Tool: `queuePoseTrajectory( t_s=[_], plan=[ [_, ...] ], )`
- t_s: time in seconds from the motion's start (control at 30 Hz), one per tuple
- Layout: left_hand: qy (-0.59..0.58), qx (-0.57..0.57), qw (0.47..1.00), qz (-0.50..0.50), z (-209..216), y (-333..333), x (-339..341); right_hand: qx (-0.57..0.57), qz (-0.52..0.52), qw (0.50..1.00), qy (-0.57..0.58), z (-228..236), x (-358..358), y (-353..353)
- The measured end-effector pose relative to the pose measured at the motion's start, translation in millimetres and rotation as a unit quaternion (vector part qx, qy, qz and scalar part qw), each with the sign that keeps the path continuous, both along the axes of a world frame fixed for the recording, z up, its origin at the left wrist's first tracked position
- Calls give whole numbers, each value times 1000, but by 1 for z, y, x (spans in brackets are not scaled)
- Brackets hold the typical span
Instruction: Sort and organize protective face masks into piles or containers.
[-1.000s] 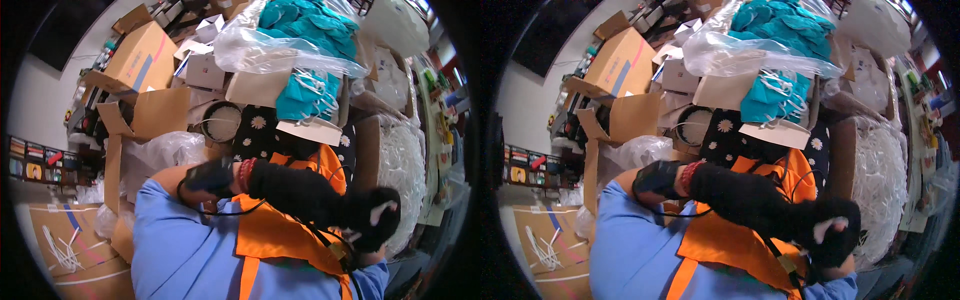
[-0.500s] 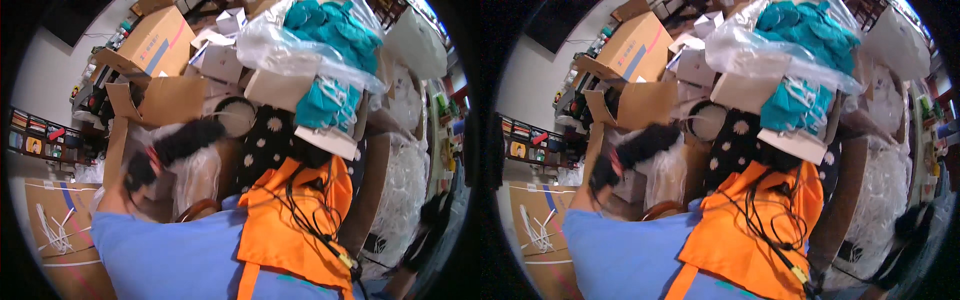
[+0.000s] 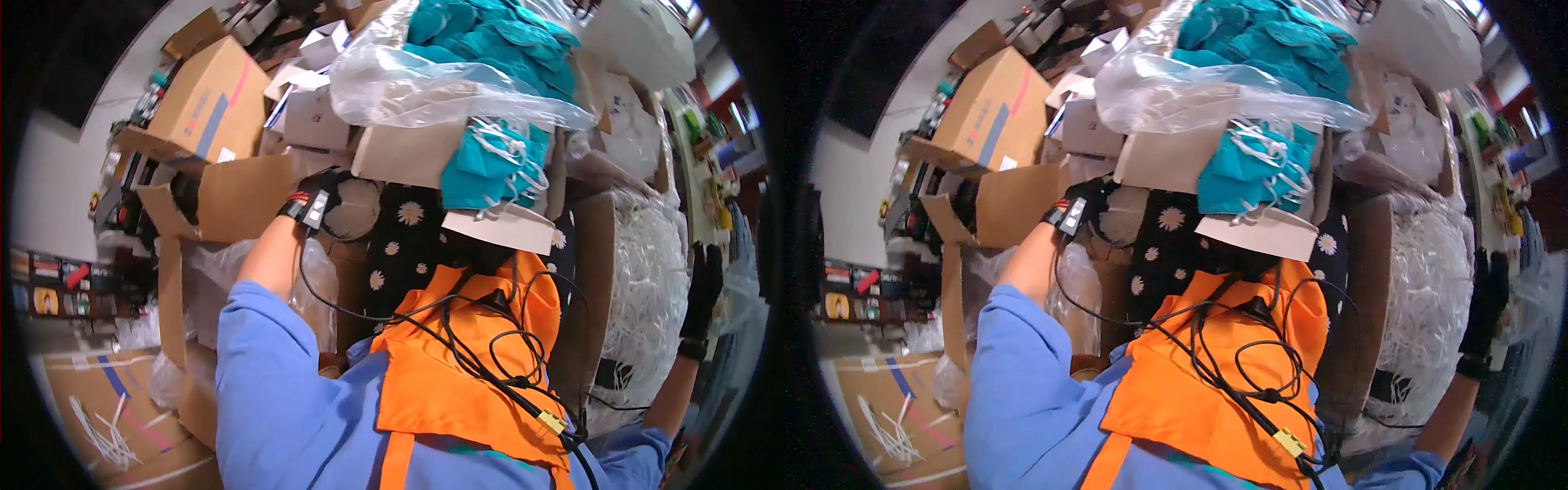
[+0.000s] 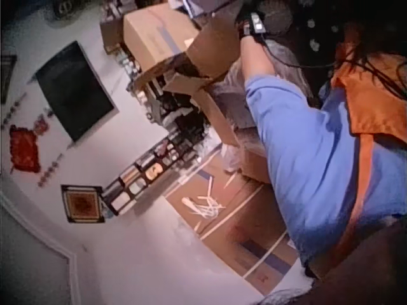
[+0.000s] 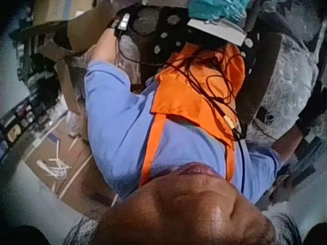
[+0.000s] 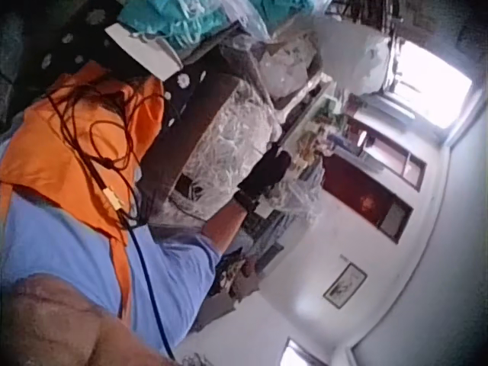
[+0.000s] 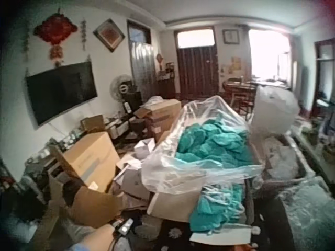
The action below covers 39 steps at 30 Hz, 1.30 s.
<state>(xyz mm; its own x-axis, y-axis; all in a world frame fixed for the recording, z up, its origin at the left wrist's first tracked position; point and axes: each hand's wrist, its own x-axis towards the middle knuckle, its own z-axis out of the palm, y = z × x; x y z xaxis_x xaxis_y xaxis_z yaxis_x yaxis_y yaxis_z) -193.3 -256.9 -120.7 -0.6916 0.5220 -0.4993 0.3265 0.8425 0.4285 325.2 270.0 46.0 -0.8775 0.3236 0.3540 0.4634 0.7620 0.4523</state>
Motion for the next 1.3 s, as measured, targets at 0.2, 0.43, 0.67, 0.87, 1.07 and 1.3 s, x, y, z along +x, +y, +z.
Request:
queuePoseTrajectory(
  t_s=[0.2, 0.43, 0.67, 0.87, 1.07, 1.3],
  plan=[
    [252, -142, 956, -57, -1, -13, -12, -177, -57, 982, 18, -25, 34, 56],
    [331, 270, 896, -122, 97, 75, 70, -23, -66, 997, -20, -15, 5, 17],
    [252, 194, 901, -296, 74, 154, 114, -257, 22, 955, 145, -10, -83, -83],
    [328, 209, 872, -297, 49, 155, 107, -384, 107, 891, 218, -55, -129, -144],
    [348, 312, 847, -251, 72, 164, 103, -466, 187, 828, 251, -41, -175, -195],
    [229, 363, 883, -188, 140, 162, 109, -435, 195, 814, 333, -36, -188, -184]
  ],
)
